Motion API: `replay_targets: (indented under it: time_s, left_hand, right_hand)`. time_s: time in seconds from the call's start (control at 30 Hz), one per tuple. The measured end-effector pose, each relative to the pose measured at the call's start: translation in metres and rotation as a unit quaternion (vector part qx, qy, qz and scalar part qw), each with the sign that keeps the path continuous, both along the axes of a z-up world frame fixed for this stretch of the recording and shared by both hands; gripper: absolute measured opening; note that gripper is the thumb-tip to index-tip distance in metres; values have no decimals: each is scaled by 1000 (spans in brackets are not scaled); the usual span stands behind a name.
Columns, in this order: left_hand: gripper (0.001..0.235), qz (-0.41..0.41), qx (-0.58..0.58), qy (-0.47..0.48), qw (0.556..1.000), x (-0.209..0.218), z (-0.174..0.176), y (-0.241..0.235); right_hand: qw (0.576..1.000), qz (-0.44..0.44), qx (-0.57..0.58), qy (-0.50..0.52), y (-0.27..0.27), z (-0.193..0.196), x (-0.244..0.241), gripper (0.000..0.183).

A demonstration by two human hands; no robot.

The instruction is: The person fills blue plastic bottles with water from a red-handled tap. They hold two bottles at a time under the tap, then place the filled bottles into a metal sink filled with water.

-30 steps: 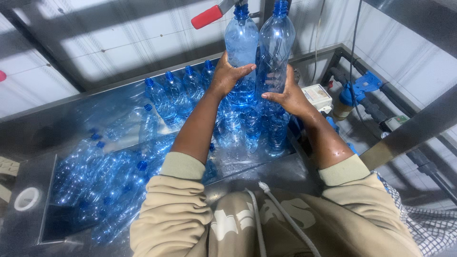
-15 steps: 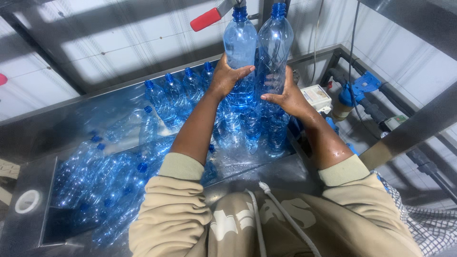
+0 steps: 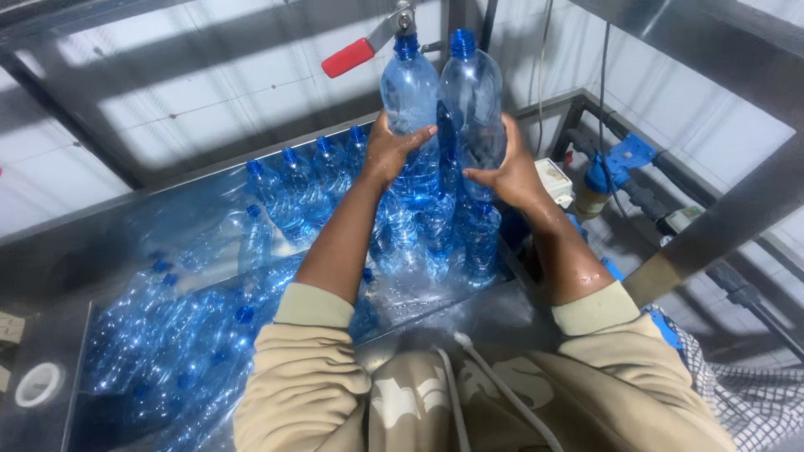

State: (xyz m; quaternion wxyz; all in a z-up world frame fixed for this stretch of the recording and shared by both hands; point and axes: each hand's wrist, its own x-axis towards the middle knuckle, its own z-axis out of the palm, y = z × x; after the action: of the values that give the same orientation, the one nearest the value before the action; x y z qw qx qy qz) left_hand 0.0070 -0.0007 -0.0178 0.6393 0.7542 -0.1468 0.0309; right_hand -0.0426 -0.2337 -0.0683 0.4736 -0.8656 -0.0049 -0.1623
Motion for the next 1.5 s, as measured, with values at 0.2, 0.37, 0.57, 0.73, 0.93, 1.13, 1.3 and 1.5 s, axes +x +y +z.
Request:
replay_targets:
  time_s: [0.2, 0.37, 0.57, 0.73, 0.93, 1.13, 1.3, 1.5]
  left_hand:
    - [82, -5, -17, -8, 1000, -5, -7, -3]
    - [93, 39, 45, -1, 998, -9, -18, 25]
    - [97, 86, 107, 2, 990, -7, -13, 53]
    - [85, 111, 168, -6, 980, -3, -10, 57]
    - [78, 115, 208, -7, 971, 2, -9, 44]
    - [86, 125, 193, -7, 973, 4, -17, 47]
    - [107, 177, 158, 23, 971, 17, -46, 84]
    - [114, 275, 83, 19, 958, 31, -118, 127]
  right_hand:
    - [996, -17, -20, -85, -2, 1, 5, 115]
    - [994, -38, -73, -74, 6, -9, 15, 113]
    - [996, 24, -21, -83, 33, 1, 27, 111]
    - [995, 38, -5, -90, 32, -3, 24, 113]
    - [998, -1, -34, -61, 12, -10, 19, 113]
    - [997, -5, -50, -56, 14, -12, 27, 115]
    - [994, 92, 53, -36, 42, -14, 38, 122]
    - [981, 112, 161, 15, 98, -8, 21, 126]
